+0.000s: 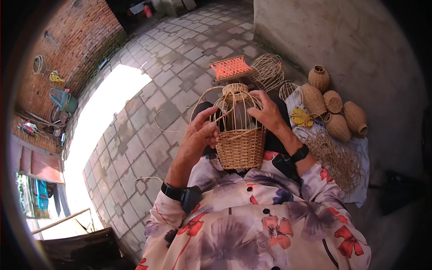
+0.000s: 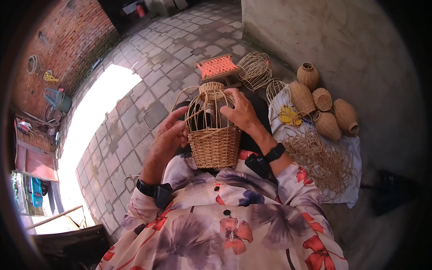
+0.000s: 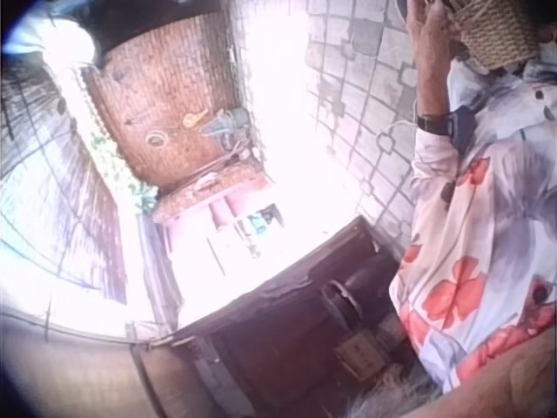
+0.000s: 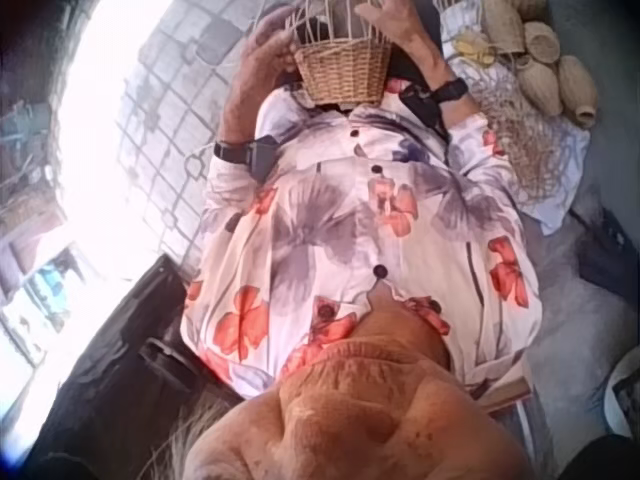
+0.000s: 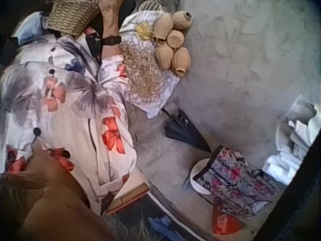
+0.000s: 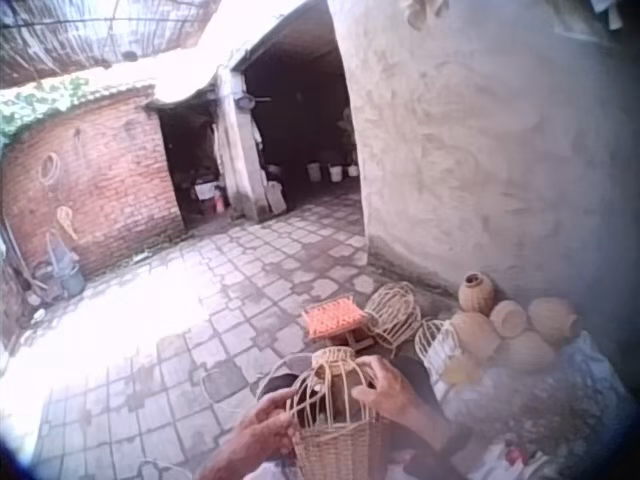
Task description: Weaving a small basket using wicker or bamboo strands.
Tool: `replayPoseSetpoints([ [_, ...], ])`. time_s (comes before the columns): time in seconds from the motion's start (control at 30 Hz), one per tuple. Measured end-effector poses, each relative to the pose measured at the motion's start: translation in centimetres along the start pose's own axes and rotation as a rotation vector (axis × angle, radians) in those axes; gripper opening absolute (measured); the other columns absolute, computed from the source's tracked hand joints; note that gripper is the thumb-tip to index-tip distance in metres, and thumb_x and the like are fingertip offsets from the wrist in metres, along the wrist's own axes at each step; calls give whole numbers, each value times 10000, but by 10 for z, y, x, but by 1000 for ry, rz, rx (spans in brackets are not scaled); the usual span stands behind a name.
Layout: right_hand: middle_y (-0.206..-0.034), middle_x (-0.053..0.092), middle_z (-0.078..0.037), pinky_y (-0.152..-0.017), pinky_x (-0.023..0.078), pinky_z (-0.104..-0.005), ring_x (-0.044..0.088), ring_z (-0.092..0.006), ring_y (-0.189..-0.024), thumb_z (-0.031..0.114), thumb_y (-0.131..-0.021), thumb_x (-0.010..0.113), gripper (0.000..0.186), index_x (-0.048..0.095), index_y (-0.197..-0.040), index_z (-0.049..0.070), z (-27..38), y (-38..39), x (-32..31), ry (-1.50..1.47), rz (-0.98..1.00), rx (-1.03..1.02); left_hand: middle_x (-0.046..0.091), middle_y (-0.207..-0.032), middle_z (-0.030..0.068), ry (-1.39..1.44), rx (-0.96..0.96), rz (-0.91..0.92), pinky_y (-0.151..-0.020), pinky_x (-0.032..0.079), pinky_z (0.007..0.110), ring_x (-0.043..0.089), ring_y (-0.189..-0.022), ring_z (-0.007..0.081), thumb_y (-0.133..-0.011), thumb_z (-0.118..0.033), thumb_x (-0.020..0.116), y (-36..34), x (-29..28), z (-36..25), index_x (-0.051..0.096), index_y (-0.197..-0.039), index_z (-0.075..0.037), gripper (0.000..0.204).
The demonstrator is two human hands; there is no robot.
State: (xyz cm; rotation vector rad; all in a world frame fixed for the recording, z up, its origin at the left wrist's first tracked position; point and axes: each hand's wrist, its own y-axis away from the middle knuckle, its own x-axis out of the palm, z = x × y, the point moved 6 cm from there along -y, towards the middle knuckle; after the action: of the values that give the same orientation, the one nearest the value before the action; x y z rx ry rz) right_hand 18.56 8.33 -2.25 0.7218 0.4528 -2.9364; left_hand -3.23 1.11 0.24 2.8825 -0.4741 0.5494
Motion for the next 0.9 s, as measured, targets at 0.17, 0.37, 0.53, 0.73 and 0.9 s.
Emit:
replayPoseSetpoints([
  [0.17, -1155, 618, -192, -894, 472, -371, 615, -283, -1016, 189, -763, 628, 520, 494, -1237, 21, 23, -1, -11, 210, 79, -4, 579, -797, 8, -236, -202, 34, -545, 452, 216, 531, -622, 63, -977, -186, 532, 18, -49, 11, 567, -1123, -57, 198],
  [0.37, -999, 592, -133, -755, 494, -306, 589, -220, -845, 176, -785, 607, 351, 572, -1096, 19, -1, 3, -9, -65, 120, -66, 620, -846, 5, 67, -3, -204, -608, 493, 236, 598, -705, 87, -972, -176, 555, 22, -88, 8, 605, -1065, -44, 168],
  [0.53, -1001, 607, -111, -736, 503, -320, 600, -186, -865, 191, -792, 605, 356, 579, -1093, 3, -6, 0, 2, -193, 107, -97, 621, -821, -6, -2, -12, -118, -645, 511, 194, 604, -715, 69, -958, -154, 580, -6, -66, -9, 612, -1112, -18, 208],
  [0.73, -973, 617, -113, -726, 510, -319, 614, -186, -865, 201, -783, 612, 341, 597, -1050, -9, -9, -7, 8, -216, 108, -115, 616, -818, -21, -335, 38, -82, -640, 496, 185, 611, -753, 63, -941, -143, 600, -38, -17, -15, 667, -1032, -9, 176],
  [0.9, -971, 615, -115, -719, 514, -325, 613, -187, -871, 199, -787, 610, 337, 590, -1044, -17, -3, -2, 6, -193, 117, -99, 658, -784, 152, -1289, 574, -457, -644, 500, 400, 631, -627, 297, -802, -217, 673, -30, 2, -26, 703, -990, -142, 205],
])
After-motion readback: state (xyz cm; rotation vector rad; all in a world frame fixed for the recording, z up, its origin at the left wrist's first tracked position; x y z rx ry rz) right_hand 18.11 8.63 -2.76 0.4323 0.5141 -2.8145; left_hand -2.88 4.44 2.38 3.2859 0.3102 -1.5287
